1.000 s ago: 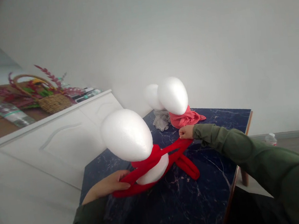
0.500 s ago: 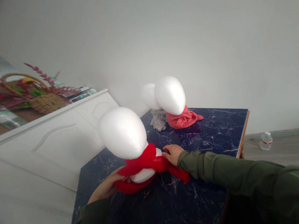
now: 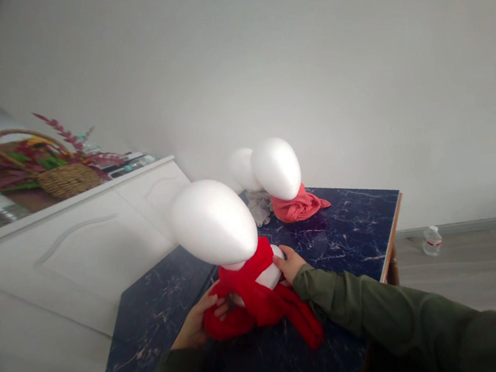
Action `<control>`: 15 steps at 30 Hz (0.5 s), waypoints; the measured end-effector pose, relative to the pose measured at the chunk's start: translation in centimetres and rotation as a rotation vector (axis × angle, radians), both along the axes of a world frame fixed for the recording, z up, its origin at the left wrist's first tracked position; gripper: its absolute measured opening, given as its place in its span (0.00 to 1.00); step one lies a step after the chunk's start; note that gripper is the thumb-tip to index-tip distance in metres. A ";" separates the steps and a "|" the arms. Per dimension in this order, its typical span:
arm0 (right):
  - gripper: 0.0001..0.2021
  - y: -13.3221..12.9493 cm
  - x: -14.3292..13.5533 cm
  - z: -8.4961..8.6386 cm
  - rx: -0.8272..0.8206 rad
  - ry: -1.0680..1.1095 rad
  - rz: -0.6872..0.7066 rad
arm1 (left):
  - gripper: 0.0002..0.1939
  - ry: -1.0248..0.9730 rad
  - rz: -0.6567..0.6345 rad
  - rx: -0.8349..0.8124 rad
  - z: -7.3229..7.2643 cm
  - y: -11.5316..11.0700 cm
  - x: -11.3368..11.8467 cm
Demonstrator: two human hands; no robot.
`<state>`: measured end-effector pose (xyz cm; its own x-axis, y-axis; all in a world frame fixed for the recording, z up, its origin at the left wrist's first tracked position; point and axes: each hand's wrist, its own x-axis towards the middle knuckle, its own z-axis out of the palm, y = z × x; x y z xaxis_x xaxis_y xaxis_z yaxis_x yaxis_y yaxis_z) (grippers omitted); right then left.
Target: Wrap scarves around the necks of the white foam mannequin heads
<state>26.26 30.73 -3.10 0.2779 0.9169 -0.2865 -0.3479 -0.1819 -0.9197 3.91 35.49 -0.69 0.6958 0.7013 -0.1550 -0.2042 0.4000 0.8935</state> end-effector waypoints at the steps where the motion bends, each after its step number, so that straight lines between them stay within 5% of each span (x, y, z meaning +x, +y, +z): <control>1: 0.25 -0.7 0.4 0.3 0.003 0.058 -0.009 | 0.18 -0.022 -0.002 0.004 0.1 -0.4 0.3; 6: 0.23 -5.1 4.6 -0.3 0.083 0.077 -0.121 | 0.25 -0.066 -0.094 0.039 -0.7 -2.1 2.5; 11: 0.29 -9.1 12.4 -1.9 0.108 -0.064 -0.309 | 0.22 -0.043 -0.046 0.074 -2.0 -2.3 3.3; 15: 0.26 -10.3 18.6 -0.7 0.120 -0.287 -0.382 | 0.18 0.004 -0.025 0.059 -1.9 -2.1 3.1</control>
<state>44.84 20.46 -3.85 0.6528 0.7561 -0.0476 -0.0987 0.0225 -0.9949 7.05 33.38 -2.54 0.7126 0.6918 -0.1167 -0.1914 0.3518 0.9163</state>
